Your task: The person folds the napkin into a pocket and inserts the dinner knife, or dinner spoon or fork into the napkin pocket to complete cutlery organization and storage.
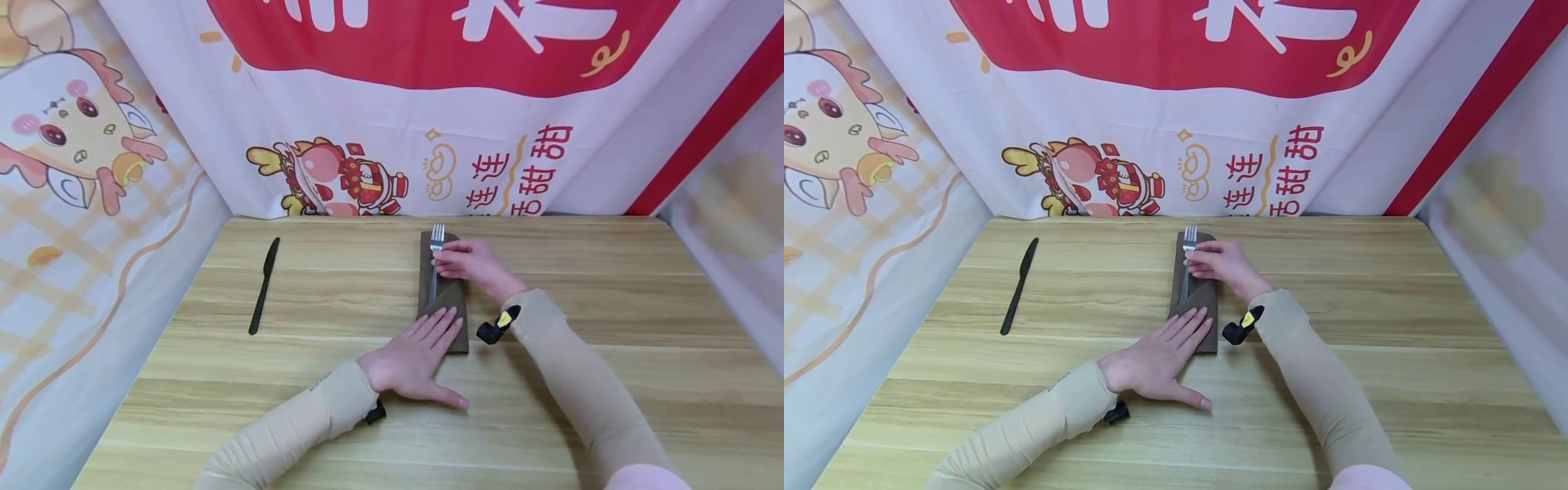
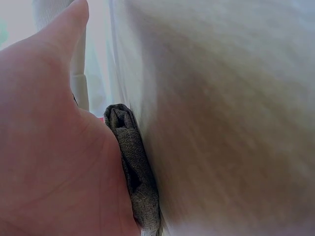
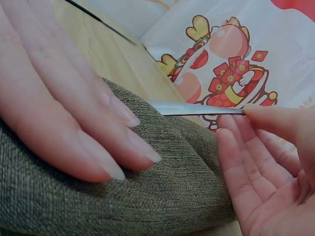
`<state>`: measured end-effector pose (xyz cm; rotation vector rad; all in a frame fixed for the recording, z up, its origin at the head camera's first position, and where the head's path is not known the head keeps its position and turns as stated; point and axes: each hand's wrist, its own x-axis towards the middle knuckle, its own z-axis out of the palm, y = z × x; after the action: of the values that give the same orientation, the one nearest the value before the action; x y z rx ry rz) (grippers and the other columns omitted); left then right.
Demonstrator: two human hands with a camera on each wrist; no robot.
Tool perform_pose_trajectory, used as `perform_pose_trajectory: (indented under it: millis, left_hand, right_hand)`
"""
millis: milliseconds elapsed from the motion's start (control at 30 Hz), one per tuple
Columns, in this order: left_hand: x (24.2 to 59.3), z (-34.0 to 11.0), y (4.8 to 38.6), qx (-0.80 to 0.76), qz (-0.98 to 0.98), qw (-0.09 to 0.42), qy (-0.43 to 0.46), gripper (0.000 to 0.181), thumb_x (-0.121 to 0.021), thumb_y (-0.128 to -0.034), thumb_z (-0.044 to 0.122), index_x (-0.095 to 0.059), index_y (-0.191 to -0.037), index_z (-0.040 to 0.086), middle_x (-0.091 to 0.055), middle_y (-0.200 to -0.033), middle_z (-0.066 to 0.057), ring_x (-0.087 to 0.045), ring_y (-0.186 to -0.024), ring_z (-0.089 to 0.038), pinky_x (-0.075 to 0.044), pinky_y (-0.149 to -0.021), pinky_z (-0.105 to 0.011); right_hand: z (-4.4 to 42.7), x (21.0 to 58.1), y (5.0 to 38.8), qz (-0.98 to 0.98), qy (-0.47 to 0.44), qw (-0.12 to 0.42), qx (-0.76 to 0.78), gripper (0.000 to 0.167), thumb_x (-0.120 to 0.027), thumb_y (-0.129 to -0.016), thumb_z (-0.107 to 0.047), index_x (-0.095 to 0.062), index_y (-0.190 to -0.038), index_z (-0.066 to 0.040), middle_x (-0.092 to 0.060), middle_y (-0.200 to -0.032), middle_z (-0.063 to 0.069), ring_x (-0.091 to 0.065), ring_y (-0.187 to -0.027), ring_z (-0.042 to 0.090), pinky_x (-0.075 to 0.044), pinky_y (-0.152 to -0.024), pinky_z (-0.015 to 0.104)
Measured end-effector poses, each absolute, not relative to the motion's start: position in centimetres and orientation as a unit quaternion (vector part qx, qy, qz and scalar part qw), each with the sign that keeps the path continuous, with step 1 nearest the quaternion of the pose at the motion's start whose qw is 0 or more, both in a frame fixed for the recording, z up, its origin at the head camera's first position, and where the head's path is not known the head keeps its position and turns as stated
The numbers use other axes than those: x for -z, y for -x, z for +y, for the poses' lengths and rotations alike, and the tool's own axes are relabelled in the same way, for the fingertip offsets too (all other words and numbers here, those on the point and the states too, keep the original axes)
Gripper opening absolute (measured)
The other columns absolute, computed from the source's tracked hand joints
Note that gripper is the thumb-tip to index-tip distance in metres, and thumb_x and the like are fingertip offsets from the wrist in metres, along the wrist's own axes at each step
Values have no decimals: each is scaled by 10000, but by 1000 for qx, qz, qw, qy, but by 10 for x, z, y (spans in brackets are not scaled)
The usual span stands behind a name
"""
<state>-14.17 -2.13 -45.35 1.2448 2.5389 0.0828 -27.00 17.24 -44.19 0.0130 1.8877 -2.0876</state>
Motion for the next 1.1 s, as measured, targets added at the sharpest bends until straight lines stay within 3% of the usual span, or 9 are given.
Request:
perform_pose_trajectory:
  millis: [300, 633, 867, 1100]
  left_hand:
    - [447, -20, 138, -22, 889, 158, -429, 1258, -350, -794, 943, 64, -1622, 92, 168, -1671, -94, 155, -1516, -225, 34, -1210, -378]
    - [452, -21, 141, -24, 887, 161, -431, 1263, -348, -784, 951, 78, -1618, 104, 182, -1668, -94, 191, -1506, -218, 78, -1199, -374]
    - [461, -21, 143, -28, 889, 152, -432, 1286, -351, -761, 967, 99, -1611, 114, 198, -1660, -94, 208, -1499, -217, 95, -1191, -371]
    - [448, -22, 140, -29, 888, 162, -430, 1254, -377, -798, 933, 55, -1624, 95, 163, -1671, -105, 163, -1514, -226, 54, -1204, -376]
  right_hand:
    - [168, 444, 268, 674, -5, 221, 705, 493, -687, -969, -22, -439, -1364, 137, -707, -989, 200, -727, -819, 221, -585, -828, 372]
    - [166, 444, 265, 700, 2, 254, 667, 388, -675, -975, -16, -484, -1284, 120, -700, -1024, 234, -731, -845, 253, -588, -820, 387]
    - [163, 441, 266, 753, 4, 221, 620, 490, -750, -931, -57, -501, -1329, 82, -677, -1065, 238, -727, -819, 259, -600, -770, 365]
    - [163, 438, 269, 780, 4, 187, 597, 552, -754, -938, -101, -500, -1419, -4, -648, -1099, 237, -722, -821, 283, -604, -744, 373]
